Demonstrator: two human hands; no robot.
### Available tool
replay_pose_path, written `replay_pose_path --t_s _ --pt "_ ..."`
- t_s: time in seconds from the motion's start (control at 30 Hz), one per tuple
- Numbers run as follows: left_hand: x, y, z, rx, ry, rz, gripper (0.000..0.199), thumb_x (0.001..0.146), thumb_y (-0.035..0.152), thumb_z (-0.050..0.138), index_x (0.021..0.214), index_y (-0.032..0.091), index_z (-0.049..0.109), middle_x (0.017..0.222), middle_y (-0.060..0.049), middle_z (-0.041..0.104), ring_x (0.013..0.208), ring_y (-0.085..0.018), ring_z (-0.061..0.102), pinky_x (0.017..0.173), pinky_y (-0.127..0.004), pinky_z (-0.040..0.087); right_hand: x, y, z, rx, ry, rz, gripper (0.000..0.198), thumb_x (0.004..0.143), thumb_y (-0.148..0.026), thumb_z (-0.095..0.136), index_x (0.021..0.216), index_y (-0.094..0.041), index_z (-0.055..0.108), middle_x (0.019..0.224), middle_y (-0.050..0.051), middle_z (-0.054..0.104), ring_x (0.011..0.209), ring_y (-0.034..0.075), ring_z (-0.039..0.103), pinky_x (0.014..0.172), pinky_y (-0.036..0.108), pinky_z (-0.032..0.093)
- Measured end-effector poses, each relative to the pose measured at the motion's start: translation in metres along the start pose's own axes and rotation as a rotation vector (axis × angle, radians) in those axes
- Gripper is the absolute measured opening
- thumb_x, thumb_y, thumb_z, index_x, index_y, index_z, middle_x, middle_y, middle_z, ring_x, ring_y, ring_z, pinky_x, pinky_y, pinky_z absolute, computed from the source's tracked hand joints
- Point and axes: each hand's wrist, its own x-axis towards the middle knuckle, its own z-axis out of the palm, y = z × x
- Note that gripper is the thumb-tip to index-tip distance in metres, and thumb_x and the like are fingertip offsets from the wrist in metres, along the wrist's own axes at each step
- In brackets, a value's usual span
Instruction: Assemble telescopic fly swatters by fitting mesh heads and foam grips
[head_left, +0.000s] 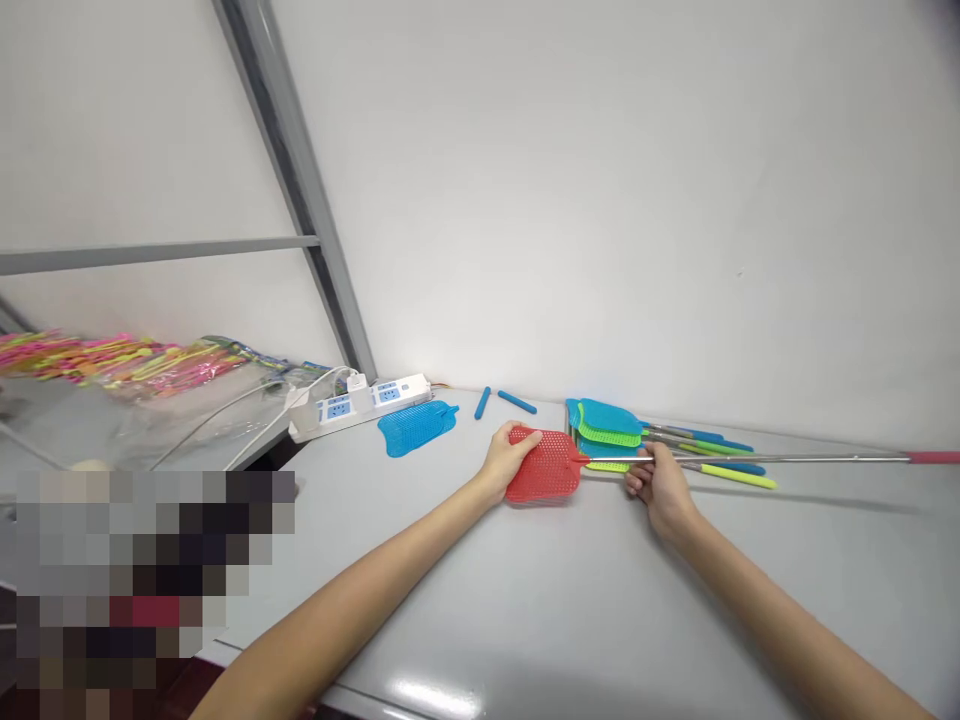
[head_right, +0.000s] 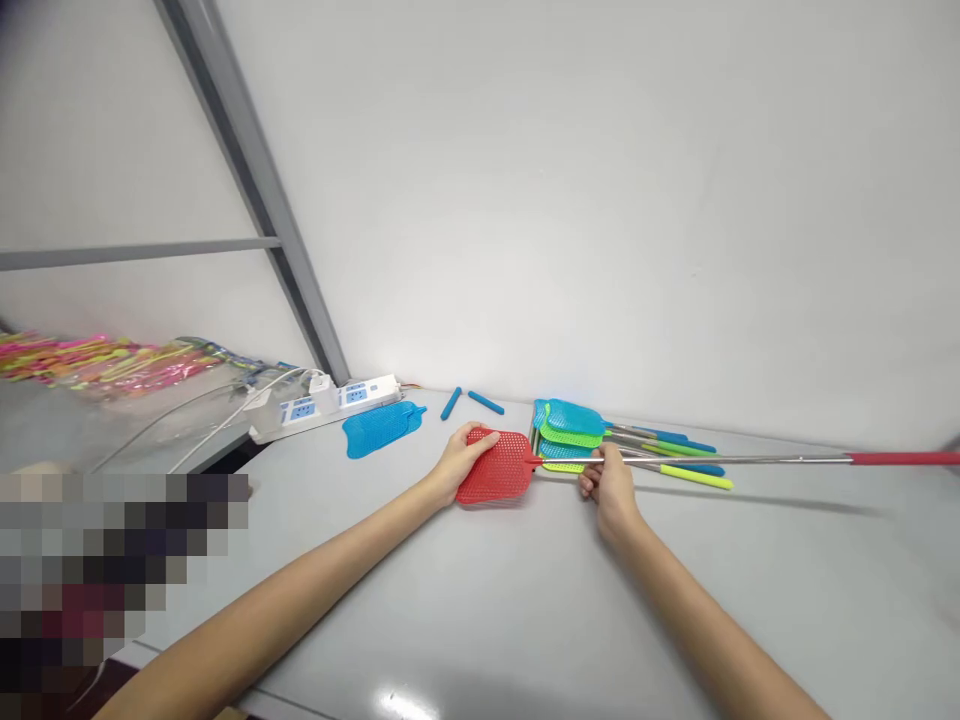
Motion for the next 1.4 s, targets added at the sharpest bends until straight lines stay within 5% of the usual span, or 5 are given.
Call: replay_pose_path --t_s 0.2,0.5,0.87,1.07,1.4 --pt "-0.001 -0.003 -0.003 0.001 -0.002 0.096 0.028 0.061 0.036 0.066 0.076 0.016 0.053 0.066 0.000 0.058 0.060 -0.013 0.055 0.054 -0.022 0.043 -0.004 0.009 0.006 0.034 0.038 -0.124 0.023 0.070 -0.031 0.037 0.053 -0.022 0.024 0.041 -0.009 0.021 0.031 0.008 0.030 0.031 0.022 0.024" --pt "0.001 -0.006 -0.005 0.044 -0.040 0.107 0.028 0.063 0.037 0.064 0.079 0.017 0.052 0.069 0.001 0.057 0.063 -0.012 0.055 0.058 -0.022 0.042 -0.013 0.001 0.002 0.066 -0.032 -0.027 0.028 0.072 -0.031 0.037 0.051 -0.021 0.023 0.044 -0.007 0.019 0.036 0.008 0.030 0.038 0.022 0.030" --pt "-0.001 0.000 -0.015 0.086 -0.069 0.065 0.028 0.063 0.038 0.063 0.078 0.017 0.051 0.070 0.000 0.057 0.063 -0.012 0.055 0.058 -0.023 0.044 -0.025 -0.021 -0.013 -0.076 -0.479 0.394 0.037 0.077 -0.038 0.033 0.046 -0.018 0.037 0.047 0.002 0.039 0.045 0.014 0.043 0.034 0.022 0.023" --pt "-0.005 0.005 -0.020 0.075 -0.109 0.033 0.033 0.061 0.040 0.064 0.080 0.019 0.048 0.069 0.001 0.056 0.060 -0.013 0.056 0.054 -0.023 0.044 -0.029 -0.018 -0.014 -0.172 -0.656 0.347 0.043 0.080 -0.039 0.029 0.044 -0.017 0.039 0.051 0.004 0.043 0.048 0.014 0.045 0.033 0.020 0.020" --pt "-0.008 0.007 -0.020 0.089 -0.131 -0.015 0.034 0.061 0.040 0.065 0.080 0.018 0.048 0.069 0.000 0.056 0.057 -0.012 0.056 0.052 -0.024 0.046 -0.031 -0.018 -0.013 -0.147 -0.726 0.294 0.047 0.082 -0.039 0.024 0.046 -0.016 0.042 0.054 0.004 0.047 0.051 0.014 0.048 0.040 0.023 0.032"
